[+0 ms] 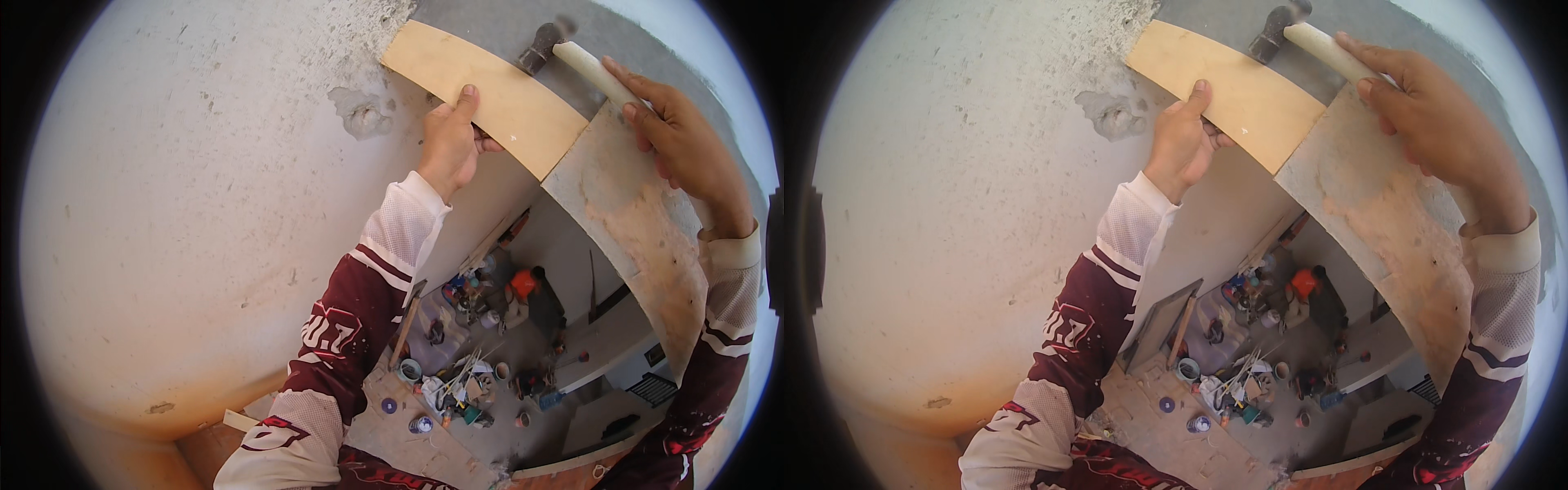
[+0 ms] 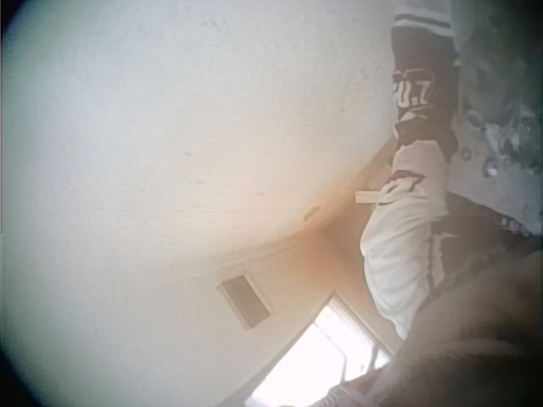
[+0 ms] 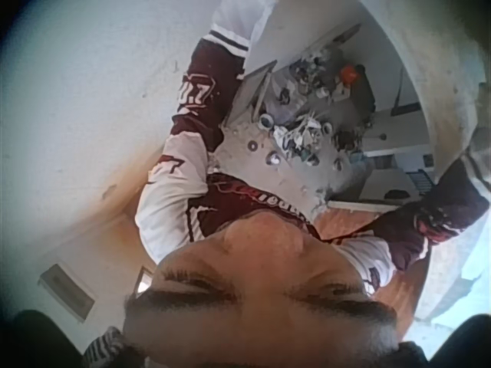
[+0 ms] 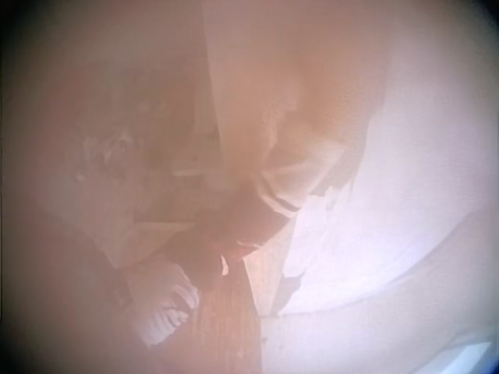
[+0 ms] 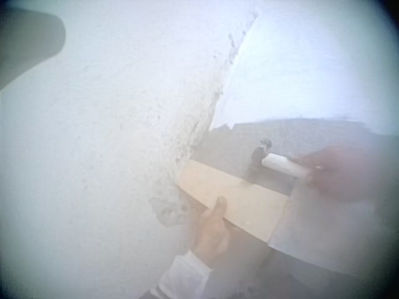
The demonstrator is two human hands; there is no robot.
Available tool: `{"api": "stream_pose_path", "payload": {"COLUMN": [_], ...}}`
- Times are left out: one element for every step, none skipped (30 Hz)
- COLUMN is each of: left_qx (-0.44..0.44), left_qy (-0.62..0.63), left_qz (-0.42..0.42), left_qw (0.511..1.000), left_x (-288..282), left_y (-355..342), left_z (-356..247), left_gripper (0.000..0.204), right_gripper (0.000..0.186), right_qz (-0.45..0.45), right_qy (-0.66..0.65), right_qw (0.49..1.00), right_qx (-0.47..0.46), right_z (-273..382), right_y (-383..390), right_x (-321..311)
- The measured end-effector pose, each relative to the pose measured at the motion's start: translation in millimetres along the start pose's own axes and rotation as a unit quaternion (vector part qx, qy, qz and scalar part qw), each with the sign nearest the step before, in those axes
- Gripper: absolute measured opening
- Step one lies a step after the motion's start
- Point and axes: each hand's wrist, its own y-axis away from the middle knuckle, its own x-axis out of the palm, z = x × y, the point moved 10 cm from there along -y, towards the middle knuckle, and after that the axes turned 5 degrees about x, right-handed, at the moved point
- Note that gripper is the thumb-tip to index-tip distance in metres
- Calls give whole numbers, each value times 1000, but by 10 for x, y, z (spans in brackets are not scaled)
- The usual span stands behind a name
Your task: The person installs rectangular wooden panels onto a wall using a hammer. They position the panels against the wall and tap them into place, occasionally retrieving a hammer from a coworker or the floor. The person also uses a hand saw to trim a panel on a wooden scaffold before continuing the installation.
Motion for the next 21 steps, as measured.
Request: {"api": "stream_pose_path", "payload": {"left_qx": [4, 7, 9, 9, 8, 8, 7, 6, 5, 5, 6, 6, 12, 19, 24, 22, 19, 17, 14, 12, 9], "left_qy": [6, 12, 14, 10, 7, 5, 1, -3, -9, 1, 10, 21, 19, 18, 18, 20, 22, 22, 19, 15, 15], "left_qz": [6, 12, 16, 12, 9, 6, 10, 15, 18, 4, -10, -25, -13, -1, 12, 8, 3, -3, -2, -1, 0], "left_qw": [1000, 1000, 1000, 1000, 1000, 1000, 1000, 1000, 1000, 1000, 1000, 999, 1000, 1000, 999, 1000, 1000, 1000, 1000, 1000, 1000], "left_x": [27, 52, 52, 39, 30, 30, 33, 29, 19, 2, 5, 5, 12, 9, 38, 34, 32, 27, 20, 7, 2], "left_y": [-6, -13, -11, -5, 4, 8, -3, -24, -30, -19, 1, 25, 9, -20, -34, -30, -20, -5, -11, -25, -36], "left_z": [-9, -20, -25, -23, -18, -22, -26, -33, -53, -44, -14, -13, -28, -34, -48, -32, -11, -20, -25, -31, -17], "left_gripper": [38, 39, 39, 39, 39, 39, 39, 40, 40, 40, 39, 39, 39, 39, 39, 38, 38, 38, 38, 38, 38], "right_gripper": [45, 46, 46, 46, 47, 47, 47, 47, 47, 47, 47, 48, 48, 48, 48, 48, 48, 48, 48, 48, 48], "right_qz": [1, 1, 24, 47, 23, -2, -6, -11, 5, 22, -10, -42, -35, -31, 11, 54, 23, -7, -6, -4, 29], "right_qy": [3, 7, 5, 4, 10, 16, 16, 16, 6, -3, 21, 47, 48, 49, 27, 5, 16, 24, 19, 17, 6], "right_qw": [1000, 1000, 998, 995, 998, 1000, 1000, 1000, 1000, 998, 1000, 996, 997, 997, 999, 994, 999, 1000, 1000, 1000, 999], "right_qx": [8, 16, 54, 92, 49, 7, 0, -6, 22, 50, -3, -57, -50, -45, 23, 90, 47, 2, -1, -4, 36], "right_z": [-25, -19, 23, 9, 50, 72, 81, 98, 123, 112, 145, 182, 129, 115, 132, 80, 110, 124, 102, 102, 93], "right_y": [4, 6, 37, 61, 37, 15, 16, 17, 34, 42, 21, 19, 13, -2, 9, 34, 21, 20, 17, 19, 19], "right_x": [-26, -52, -53, -30, -33, -15, -21, -35, -33, -9, -26, -33, -26, -35, -46, -11, -31, -15, -9, -14, -13]}}
